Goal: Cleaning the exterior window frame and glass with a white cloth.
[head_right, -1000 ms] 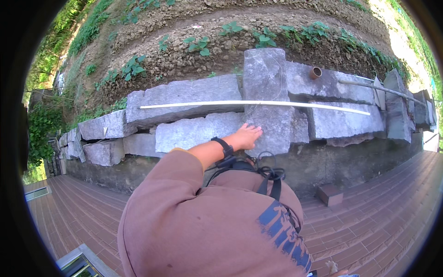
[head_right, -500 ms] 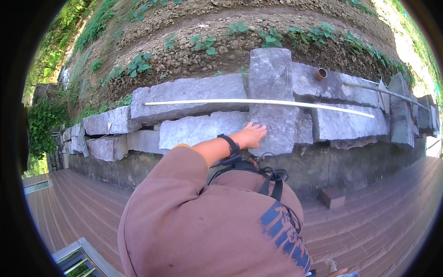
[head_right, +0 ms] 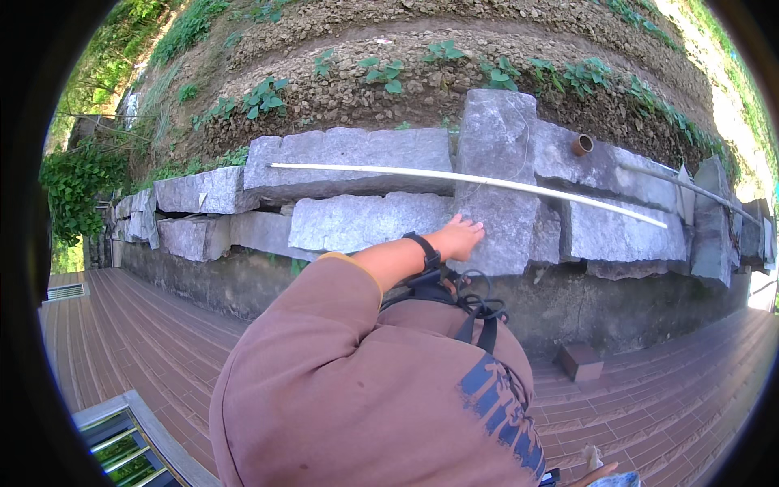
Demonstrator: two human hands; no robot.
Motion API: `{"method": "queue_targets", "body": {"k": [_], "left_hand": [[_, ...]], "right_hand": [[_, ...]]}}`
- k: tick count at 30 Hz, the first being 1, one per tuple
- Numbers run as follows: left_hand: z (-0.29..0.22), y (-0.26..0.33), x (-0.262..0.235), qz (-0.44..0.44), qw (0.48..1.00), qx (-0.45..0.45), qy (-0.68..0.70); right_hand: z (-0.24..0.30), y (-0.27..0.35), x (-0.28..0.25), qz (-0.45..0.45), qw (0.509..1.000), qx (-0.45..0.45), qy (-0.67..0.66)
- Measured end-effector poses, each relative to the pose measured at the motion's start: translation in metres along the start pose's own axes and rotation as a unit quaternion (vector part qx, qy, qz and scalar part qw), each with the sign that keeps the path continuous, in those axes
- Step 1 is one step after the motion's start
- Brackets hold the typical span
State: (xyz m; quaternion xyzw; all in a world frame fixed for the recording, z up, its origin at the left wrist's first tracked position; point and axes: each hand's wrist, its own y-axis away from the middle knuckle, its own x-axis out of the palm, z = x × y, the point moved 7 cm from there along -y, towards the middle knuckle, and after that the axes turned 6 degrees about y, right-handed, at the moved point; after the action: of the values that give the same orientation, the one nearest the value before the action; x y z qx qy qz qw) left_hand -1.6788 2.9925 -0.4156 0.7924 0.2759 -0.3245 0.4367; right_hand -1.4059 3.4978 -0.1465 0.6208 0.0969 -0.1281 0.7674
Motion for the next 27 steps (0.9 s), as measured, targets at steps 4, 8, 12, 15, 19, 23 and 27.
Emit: {"method": "queue_targets", "body": {"k": [4, 8, 12, 15, 19, 23, 27], "left_hand": [[0.003, -0.001, 0.003, 0.002, 1.0, -0.007, 0.009], [-0.001, -0.007, 0.0, 0.029, 1.0, 0.001, 0.003], [0.003, -0.001, 0.001, 0.04, 0.999, -0.014, 0.014], [0.002, -0.002, 0.001, 0.047, 0.999, -0.012, 0.002], [0.0, -0.004, 0.003, 0.049, 0.999, -0.011, -0.006], [0.001, -0.003, 0.004, 0.039, 0.999, -0.011, -0.015], [-0.001, -0.002, 0.002, 0.039, 0.999, -0.012, -0.013]], "right_hand": [[-0.019, 0.027, -0.006, 0.016, 0.999, -0.044, 0.009], [-0.023, 0.041, -0.005, -0.068, 0.997, 0.011, 0.046], [-0.015, 0.027, -0.011, -0.268, 0.939, 0.159, 0.143], [-0.004, 0.025, -0.008, -0.401, 0.856, 0.263, 0.19], [0.008, 0.03, -0.009, -0.531, 0.729, 0.367, 0.23], [0.016, 0.035, -0.013, -0.6, 0.634, 0.42, 0.25], [0.024, 0.038, -0.012, -0.627, 0.579, 0.449, 0.266]]}}
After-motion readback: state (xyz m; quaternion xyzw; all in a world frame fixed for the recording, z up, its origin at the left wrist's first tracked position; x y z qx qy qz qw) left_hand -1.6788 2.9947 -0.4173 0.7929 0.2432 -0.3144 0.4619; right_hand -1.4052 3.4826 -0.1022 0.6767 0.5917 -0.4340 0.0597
